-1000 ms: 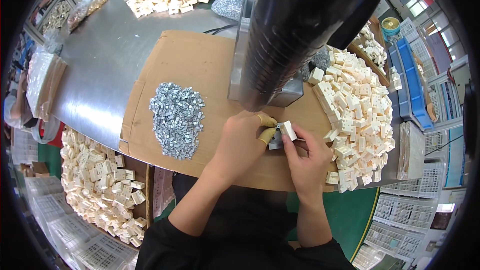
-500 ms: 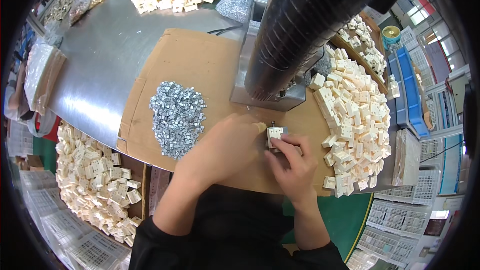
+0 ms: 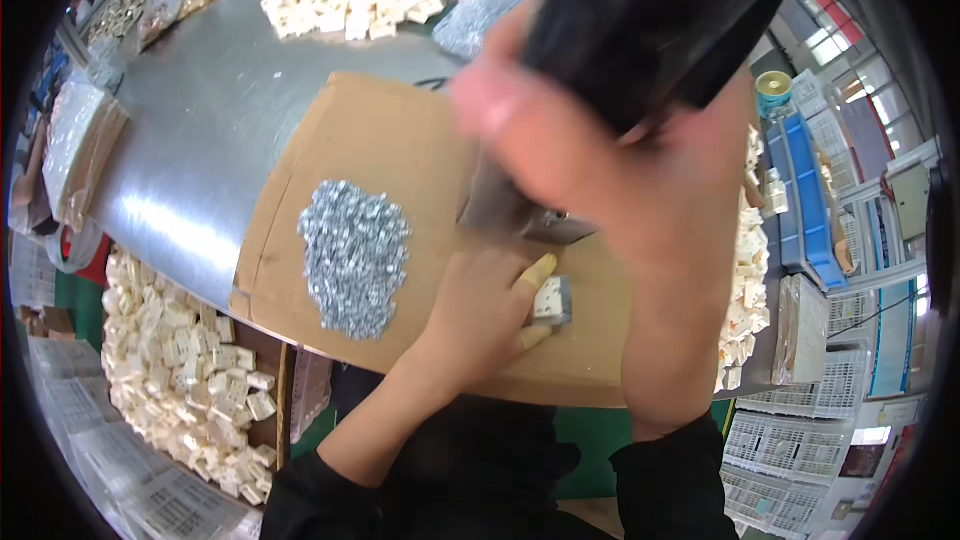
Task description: Assembling small plastic housings and metal components using an electric screwdriver at an industrial workstation.
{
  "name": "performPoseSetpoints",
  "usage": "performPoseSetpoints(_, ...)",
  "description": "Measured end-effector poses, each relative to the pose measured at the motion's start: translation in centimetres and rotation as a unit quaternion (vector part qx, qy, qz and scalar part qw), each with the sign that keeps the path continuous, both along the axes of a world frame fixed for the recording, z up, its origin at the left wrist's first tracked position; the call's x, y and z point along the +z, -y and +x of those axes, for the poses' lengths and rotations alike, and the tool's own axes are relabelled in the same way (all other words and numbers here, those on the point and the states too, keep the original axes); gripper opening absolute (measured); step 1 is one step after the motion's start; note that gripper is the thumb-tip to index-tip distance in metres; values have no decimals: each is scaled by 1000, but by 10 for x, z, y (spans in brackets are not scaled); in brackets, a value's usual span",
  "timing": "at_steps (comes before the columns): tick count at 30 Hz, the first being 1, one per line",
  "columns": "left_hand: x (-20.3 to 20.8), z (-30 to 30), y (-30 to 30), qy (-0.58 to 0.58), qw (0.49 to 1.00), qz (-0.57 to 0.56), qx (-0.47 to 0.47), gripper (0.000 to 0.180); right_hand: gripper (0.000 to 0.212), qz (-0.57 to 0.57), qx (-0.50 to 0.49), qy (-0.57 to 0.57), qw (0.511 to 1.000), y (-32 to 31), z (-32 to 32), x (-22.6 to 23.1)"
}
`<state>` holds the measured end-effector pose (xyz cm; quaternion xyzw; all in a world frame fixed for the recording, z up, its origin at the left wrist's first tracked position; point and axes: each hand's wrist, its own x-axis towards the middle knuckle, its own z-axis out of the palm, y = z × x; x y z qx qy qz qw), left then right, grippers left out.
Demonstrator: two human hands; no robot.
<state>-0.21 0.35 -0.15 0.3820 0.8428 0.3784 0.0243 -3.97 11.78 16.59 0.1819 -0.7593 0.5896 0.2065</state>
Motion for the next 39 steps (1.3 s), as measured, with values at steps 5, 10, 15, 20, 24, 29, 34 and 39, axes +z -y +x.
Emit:
performPoseSetpoints(5, 7, 1, 5, -73, 997, -5, 25, 63, 44, -166, -116, -102, 974, -41, -4, 11)
performPoseSetpoints(10, 9, -2, 12, -72, 997, 18, 11, 62, 74, -266, -40, -125, 955, -44, -7, -50)
performPoseSetpoints(15, 5, -6, 10, -50, 998, 22, 13, 61, 89, -256, -128, -149, 947, -45, -11, -68)
performPoseSetpoints(20, 6, -6, 10, -66, 998, -4, 17, 62, 85, -251, -157, -139, 945, -46, -13, -77)
performPoseSetpoints(24, 4, -3, 12, -87, 996, 0, 22, 64, 87, -243, -159, -114, 950, -41, -14, -77)
performPoseSetpoints(29, 7, 2, 11, -92, 995, -14, 42, 64, 89, -249, -132, -128, 951, -37, -20, -75)
performPoseSetpoints(34, 7, 4, 12, -56, 996, 13, 63, 63, 94, -224, -108, -109, 962, -28, -3, -72)
performPoseSetpoints(39, -2, 3, 9, -33, 994, 73, 80, 59, 109, -276, -55, -141, 949, -33, 40, -94)
